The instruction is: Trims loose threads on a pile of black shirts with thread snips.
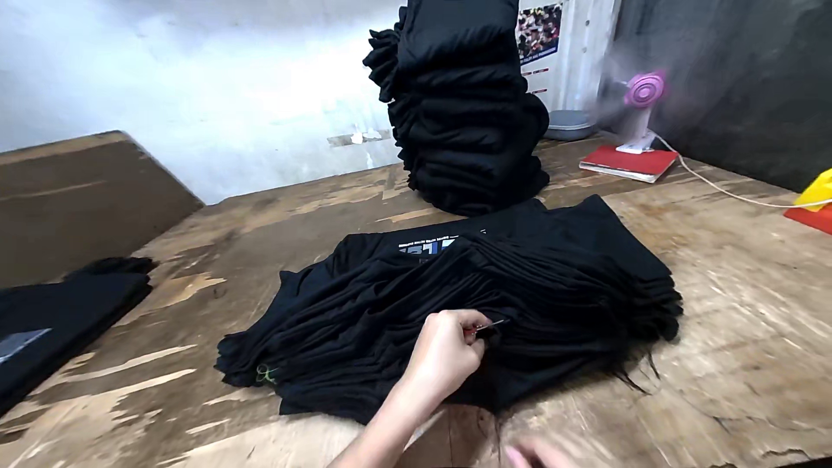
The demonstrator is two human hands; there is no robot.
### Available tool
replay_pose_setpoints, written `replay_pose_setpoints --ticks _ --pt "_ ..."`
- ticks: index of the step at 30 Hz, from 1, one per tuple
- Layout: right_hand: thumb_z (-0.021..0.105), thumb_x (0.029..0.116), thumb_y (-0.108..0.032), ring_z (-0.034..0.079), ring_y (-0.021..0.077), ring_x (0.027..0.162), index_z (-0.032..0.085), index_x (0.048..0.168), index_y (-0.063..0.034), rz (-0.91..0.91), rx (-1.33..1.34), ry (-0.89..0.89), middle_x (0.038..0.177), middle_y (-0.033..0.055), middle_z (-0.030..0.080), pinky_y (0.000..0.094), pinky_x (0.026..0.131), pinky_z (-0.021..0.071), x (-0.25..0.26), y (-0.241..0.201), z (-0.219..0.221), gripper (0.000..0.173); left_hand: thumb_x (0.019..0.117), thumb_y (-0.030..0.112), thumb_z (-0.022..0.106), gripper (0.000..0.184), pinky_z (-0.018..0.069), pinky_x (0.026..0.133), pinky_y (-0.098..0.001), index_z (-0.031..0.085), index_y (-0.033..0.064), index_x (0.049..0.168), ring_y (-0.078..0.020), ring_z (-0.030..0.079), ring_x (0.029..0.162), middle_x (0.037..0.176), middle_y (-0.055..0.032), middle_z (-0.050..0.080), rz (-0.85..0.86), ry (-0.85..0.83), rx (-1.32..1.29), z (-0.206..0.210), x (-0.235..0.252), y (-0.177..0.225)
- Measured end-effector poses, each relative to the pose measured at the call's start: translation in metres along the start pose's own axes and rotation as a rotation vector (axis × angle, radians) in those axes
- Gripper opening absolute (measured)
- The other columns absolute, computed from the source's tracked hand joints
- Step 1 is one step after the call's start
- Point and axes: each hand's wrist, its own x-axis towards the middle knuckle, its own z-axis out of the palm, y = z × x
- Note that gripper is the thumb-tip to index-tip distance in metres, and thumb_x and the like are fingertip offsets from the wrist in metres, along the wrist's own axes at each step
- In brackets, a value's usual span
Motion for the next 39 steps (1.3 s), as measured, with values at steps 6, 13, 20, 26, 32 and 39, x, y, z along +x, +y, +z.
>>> replay_pose_setpoints --ticks 6,13,20,26,32,39 --pt "0.075 0.0882 -0.019 0.066 0.0249 0.086 0.083 0.087 -0.0216 -0.121 -0.031 0.277 0.092 0.0053 0.070 0.0426 0.074 0.0539 0.033 0.013 0.033 0.009 0.0805 -0.003 0.065 0.014 0.0569 0.062 -0.0372 0.068 0.0109 0.082 -0.0192 0.066 0.070 0.073 -0.0029 0.063 0.707 0.393 0.268 0.026 0.017 -0.041" --pt "0.070 0.0954 -0.033 0.069 0.0276 0.100 0.083 0.097 -0.0163 0.072 0.172 -0.259 0.105 0.0088 0.074 0.0516 0.090 0.0535 0.001 0.033 -0.021 0.021 0.0862 0.014 0.066 0.034 0.0494 0.080 -0.0392 0.076 0.0266 0.117 -0.0185 0.061 0.086 0.084 0.0017 0.064 0.681 0.014 0.197 0.007 -0.021 -0.047" --pt "0.078 0.0876 -0.037 0.066 0.0271 0.100 0.083 0.099 -0.0146 0.192 0.186 0.220 0.105 0.0082 0.071 0.0494 0.087 0.0543 0.024 0.029 0.023 0.026 0.0854 0.010 0.066 0.023 0.0505 0.077 -0.0353 0.080 0.0255 0.096 -0.0136 0.062 0.079 0.075 0.0048 0.064 0.692 0.140 0.136 0.019 -0.011 -0.051" --pt "0.078 0.0862 -0.023 0.061 0.0156 0.088 0.085 0.087 -0.0211 0.097 0.201 0.418 0.094 0.0021 0.068 0.0372 0.079 0.0513 0.018 0.027 0.037 0.007 0.0976 0.032 0.069 0.028 0.0504 0.084 -0.0364 0.072 0.0293 0.125 -0.0145 0.063 0.095 0.106 0.0036 0.070 0.692 0.265 0.153 0.009 -0.040 -0.041" --pt "0.077 0.0879 -0.021 0.060 0.0162 0.091 0.085 0.088 -0.0195 0.000 0.177 0.407 0.093 0.0044 0.067 0.0352 0.082 0.0493 0.011 0.025 0.028 0.008 0.1018 0.017 0.057 0.023 0.0446 0.083 -0.0387 0.072 0.0219 0.119 -0.0196 0.061 0.094 0.110 -0.0004 0.071 0.968 0.392 0.468 0.027 -0.058 -0.036" --pt "0.081 0.0792 -0.053 0.069 0.0251 0.090 0.076 0.089 -0.0130 0.126 -0.041 0.333 0.096 0.0068 0.071 0.0426 0.074 0.0584 0.030 0.015 0.023 0.041 0.0897 0.030 0.068 0.022 0.0564 0.075 -0.0304 0.072 0.0202 0.109 -0.0097 0.064 0.087 0.095 0.0031 0.067 0.489 0.412 0.094 0.028 -0.060 -0.034"
